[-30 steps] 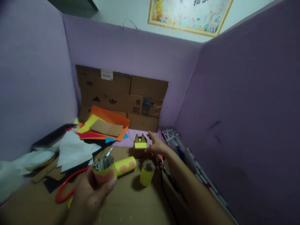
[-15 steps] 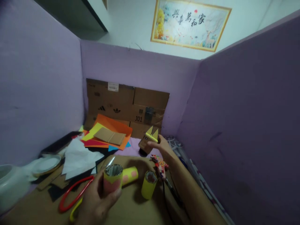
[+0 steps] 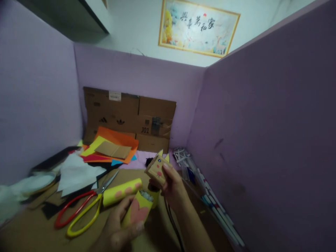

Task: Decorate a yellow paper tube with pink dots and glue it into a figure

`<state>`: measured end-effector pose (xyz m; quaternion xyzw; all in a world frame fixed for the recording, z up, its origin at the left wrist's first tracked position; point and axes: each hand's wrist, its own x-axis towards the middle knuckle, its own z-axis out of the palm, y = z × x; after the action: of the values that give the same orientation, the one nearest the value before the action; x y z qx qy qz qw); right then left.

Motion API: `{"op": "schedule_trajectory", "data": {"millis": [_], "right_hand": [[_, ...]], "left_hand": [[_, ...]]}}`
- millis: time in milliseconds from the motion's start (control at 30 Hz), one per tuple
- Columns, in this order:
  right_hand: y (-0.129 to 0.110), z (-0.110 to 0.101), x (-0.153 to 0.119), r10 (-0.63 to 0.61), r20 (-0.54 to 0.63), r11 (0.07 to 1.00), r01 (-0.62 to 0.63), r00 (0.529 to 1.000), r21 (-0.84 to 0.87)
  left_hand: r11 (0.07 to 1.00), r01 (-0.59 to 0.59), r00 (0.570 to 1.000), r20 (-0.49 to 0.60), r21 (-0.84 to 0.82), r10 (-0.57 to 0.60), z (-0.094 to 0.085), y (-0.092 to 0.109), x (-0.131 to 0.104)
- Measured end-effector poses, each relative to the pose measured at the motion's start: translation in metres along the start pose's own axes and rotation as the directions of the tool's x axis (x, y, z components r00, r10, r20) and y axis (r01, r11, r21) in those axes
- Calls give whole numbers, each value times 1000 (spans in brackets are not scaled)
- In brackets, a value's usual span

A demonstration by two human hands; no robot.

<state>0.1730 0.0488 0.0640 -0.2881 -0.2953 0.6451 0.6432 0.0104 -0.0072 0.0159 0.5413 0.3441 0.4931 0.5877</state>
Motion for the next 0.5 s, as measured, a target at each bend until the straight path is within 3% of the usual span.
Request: {"op": "schedule_trajectory", "data": {"millis": [133,267,500], "right_hand": [[7,1,-1,-34,36,995,37,999,-96],[13,4,-6,-144,92,963,161,985,-214],[21,11,-16,-197,93,929,217,976,-300]], "left_hand": [[998,27,996,-86,53,-23,-7,0,-3],[989,23,990,-140,146,-2,-15,4,-5],[996,12,996,-90,94,-3,-11,11,-7]]}}
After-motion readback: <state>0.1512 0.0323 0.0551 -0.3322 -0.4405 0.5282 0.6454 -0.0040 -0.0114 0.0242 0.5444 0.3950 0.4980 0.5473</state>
